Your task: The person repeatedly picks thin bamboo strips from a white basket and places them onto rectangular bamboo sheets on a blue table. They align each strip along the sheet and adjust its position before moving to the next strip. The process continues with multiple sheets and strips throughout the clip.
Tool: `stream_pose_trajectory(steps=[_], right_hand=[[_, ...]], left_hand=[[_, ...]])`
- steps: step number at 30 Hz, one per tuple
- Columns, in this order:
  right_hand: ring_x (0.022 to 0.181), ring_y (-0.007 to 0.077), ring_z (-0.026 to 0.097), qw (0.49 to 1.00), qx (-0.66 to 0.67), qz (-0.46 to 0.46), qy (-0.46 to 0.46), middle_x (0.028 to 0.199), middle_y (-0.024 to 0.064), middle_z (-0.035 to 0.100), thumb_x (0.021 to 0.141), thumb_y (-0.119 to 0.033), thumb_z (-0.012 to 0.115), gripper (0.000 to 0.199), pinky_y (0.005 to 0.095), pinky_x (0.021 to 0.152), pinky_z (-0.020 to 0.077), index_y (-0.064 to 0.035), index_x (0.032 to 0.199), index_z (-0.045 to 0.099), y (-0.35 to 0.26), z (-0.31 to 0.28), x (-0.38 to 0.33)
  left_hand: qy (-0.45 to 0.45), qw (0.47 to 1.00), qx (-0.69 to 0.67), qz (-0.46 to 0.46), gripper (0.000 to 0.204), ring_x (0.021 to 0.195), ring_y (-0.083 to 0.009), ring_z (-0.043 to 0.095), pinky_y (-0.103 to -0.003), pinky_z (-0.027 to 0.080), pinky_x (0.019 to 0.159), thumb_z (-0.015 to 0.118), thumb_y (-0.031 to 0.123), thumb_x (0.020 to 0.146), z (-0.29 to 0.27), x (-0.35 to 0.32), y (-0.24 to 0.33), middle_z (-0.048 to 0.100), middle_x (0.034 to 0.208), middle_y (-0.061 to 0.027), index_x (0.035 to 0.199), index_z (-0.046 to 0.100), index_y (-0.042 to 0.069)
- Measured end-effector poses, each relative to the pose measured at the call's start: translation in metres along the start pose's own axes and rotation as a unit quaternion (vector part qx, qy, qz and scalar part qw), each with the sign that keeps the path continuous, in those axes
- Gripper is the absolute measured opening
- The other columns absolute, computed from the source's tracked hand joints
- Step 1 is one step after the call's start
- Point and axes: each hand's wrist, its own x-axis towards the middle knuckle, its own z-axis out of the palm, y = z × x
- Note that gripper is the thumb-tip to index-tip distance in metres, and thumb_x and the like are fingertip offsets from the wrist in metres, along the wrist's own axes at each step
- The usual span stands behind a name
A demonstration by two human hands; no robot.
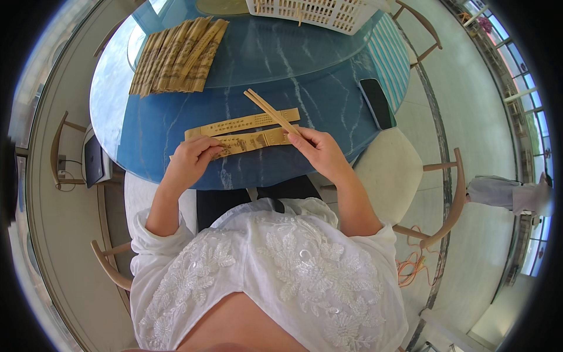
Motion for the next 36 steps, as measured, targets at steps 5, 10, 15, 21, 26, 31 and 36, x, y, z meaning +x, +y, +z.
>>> stream_pose_trajectory(steps=[5,10,15,21,26,31,36], right_hand=[[0.063,0.0046,0.038,1.000,0.023,0.015,0.011,0.069,-0.0064,0.048,0.092,-0.024,0.072,0.026,0.0231,0.056,0.0310,-0.0013,0.104,0.071,-0.008,0.009,0.001],[0.062,0.0025,0.040,0.996,0.010,-0.011,0.091,0.066,-0.0075,0.050,0.089,-0.019,0.073,0.021,0.0216,0.056,0.0308,0.0008,0.095,0.070,-0.005,0.007,0.004],[0.061,0.0019,0.040,0.990,0.000,0.020,0.143,0.066,-0.0073,0.051,0.089,-0.017,0.074,0.018,0.0206,0.055,0.0310,0.0006,0.094,0.071,0.000,-0.014,0.005],[0.062,0.0017,0.041,0.986,0.027,0.037,0.162,0.069,-0.0076,0.052,0.088,-0.016,0.074,0.018,0.0206,0.056,0.0321,0.0007,0.094,0.070,0.005,-0.017,0.005],[0.057,-0.0003,0.036,0.986,0.030,0.051,0.155,0.065,-0.0101,0.047,0.088,-0.018,0.074,0.017,0.0202,0.051,0.0250,-0.0027,0.093,0.070,0.006,-0.020,0.007],[0.054,-0.0011,0.031,0.985,0.031,0.053,0.159,0.063,-0.0117,0.042,0.089,-0.019,0.074,0.016,0.0210,0.048,0.0203,-0.0050,0.092,0.069,0.005,-0.021,0.005],[0.055,-0.0004,0.032,0.982,0.014,0.016,0.186,0.063,-0.0114,0.043,0.089,-0.018,0.073,0.017,0.0205,0.049,0.0213,-0.0027,0.096,0.070,0.001,-0.019,0.009]], left_hand=[[-0.034,0.997,-0.054,-0.035,0.012,0.071,-0.0237,0.066,-0.031,0.052,0.066,0.068,0.004,0.088,0.002,0.000,0.000,0.069,0.085,-0.0144,0.097,0.067,-0.004],[-0.084,0.985,-0.096,-0.118,0.019,0.073,-0.0155,0.065,-0.028,0.052,0.067,0.072,0.005,0.087,-0.011,-0.002,0.003,0.071,0.086,-0.0115,0.102,0.068,-0.005],[-0.042,0.965,-0.159,-0.206,0.022,0.072,-0.0124,0.062,-0.026,0.052,0.069,0.073,0.009,0.087,-0.036,-0.029,-0.024,0.071,0.088,-0.0092,0.105,0.070,-0.003],[-0.016,0.935,-0.247,-0.254,0.017,0.072,-0.0107,0.061,-0.023,0.050,0.067,0.067,0.004,0.091,-0.046,-0.050,-0.040,0.069,0.086,-0.0070,0.105,0.068,-0.006],[-0.004,0.934,-0.265,-0.239,0.015,0.073,-0.0101,0.061,-0.022,0.050,0.066,0.064,0.002,0.093,-0.043,-0.054,-0.044,0.068,0.085,-0.0063,0.105,0.067,-0.006],[0.002,0.923,-0.306,-0.232,0.013,0.076,-0.0107,0.064,-0.022,0.050,0.066,0.063,0.002,0.093,-0.041,-0.054,-0.043,0.068,0.085,-0.0059,0.103,0.067,-0.005],[0.048,0.909,-0.345,-0.229,0.008,0.078,-0.0137,0.068,-0.025,0.054,0.069,0.063,0.002,0.094,-0.041,-0.058,-0.045,0.069,0.089,-0.0075,0.101,0.065,-0.001]])
